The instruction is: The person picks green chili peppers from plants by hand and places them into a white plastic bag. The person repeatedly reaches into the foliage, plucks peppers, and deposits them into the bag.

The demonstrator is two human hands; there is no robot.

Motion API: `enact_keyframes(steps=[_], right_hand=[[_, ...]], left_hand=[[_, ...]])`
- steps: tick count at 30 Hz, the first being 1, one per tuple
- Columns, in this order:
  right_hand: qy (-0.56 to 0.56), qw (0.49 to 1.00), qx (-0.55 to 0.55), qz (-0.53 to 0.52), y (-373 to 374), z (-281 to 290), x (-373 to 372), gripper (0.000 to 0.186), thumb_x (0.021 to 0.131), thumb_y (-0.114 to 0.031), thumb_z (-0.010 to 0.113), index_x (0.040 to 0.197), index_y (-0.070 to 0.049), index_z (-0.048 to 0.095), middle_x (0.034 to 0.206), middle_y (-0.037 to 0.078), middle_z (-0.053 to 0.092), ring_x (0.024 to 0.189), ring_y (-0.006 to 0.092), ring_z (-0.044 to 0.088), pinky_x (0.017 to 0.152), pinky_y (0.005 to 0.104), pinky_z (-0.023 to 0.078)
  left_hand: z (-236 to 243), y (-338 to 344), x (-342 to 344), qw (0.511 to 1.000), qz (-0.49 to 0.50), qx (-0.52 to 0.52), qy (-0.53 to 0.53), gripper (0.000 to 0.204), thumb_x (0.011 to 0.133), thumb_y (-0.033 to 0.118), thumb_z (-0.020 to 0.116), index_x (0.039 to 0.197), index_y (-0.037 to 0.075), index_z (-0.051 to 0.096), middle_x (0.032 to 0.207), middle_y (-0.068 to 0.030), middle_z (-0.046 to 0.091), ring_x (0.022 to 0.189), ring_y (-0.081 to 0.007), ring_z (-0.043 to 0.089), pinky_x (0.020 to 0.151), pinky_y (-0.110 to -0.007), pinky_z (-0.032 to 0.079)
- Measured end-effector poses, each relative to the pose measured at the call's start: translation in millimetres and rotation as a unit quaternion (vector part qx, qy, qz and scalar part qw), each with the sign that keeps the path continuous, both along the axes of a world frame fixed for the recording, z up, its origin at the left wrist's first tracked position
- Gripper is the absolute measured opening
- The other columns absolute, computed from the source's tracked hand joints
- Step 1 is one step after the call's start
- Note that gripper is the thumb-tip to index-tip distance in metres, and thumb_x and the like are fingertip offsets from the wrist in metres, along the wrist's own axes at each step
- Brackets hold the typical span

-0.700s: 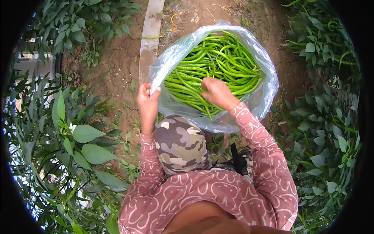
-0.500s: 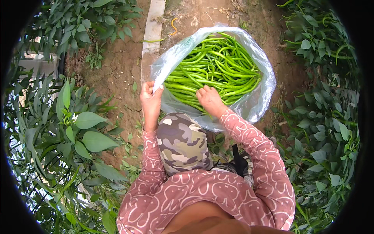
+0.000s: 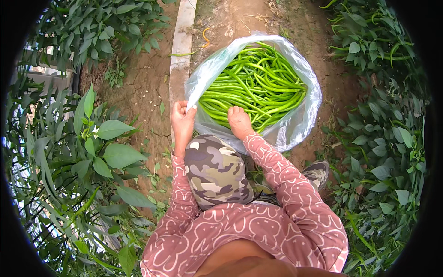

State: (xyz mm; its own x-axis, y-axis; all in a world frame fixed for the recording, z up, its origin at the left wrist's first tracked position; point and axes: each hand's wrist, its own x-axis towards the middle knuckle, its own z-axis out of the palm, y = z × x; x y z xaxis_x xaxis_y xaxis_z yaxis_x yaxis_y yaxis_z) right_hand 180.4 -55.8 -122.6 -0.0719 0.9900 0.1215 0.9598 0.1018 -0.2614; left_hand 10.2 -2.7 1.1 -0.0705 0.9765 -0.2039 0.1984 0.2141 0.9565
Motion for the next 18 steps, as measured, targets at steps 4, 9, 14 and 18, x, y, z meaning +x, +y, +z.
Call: enact_keyframes(steps=[4,9,14,18], right_hand=[[0.034,0.995,0.008,0.089,4,11,5,0.010,0.071,-0.009,0.055,0.080,-0.005,0.053,0.075,0.010,0.051,0.070,0.0260,0.055,0.059,0.0362,0.049],[0.025,0.966,0.078,0.244,1,6,25,0.018,0.072,-0.012,0.055,0.089,-0.006,0.053,0.074,0.007,0.051,0.068,0.0241,0.055,0.058,0.0360,0.048],[-0.002,0.972,0.062,0.229,18,-7,45,0.026,0.075,-0.014,0.054,0.100,-0.006,0.054,0.077,0.006,0.052,0.073,0.0219,0.056,0.062,0.0347,0.047],[-0.056,0.971,0.080,0.220,20,13,52,0.032,0.074,-0.016,0.055,0.104,-0.005,0.056,0.087,0.005,0.053,0.087,0.0210,0.053,0.072,0.0321,0.042]], left_hand=[[3,-2,3,0.997,0.023,0.004,-0.080,0.013,0.085,0.004,0.060,0.094,0.002,0.050,0.068,0.0052,0.048,0.056,-0.0014,0.037,0.049,-0.018,0.030],[9,3,6,0.992,0.025,0.050,-0.114,0.013,0.085,0.002,0.060,0.090,0.004,0.048,0.073,0.0055,0.047,0.061,-0.0012,0.038,0.053,-0.017,0.030],[4,4,5,0.990,0.044,0.073,-0.109,0.014,0.084,0.002,0.061,0.090,0.004,0.048,0.074,0.0044,0.049,0.063,-0.0013,0.039,0.055,-0.017,0.031],[-2,0,2,0.995,0.036,0.055,-0.079,0.015,0.084,0.002,0.062,0.091,0.004,0.049,0.072,0.0049,0.049,0.060,-0.0009,0.038,0.053,-0.017,0.030]])
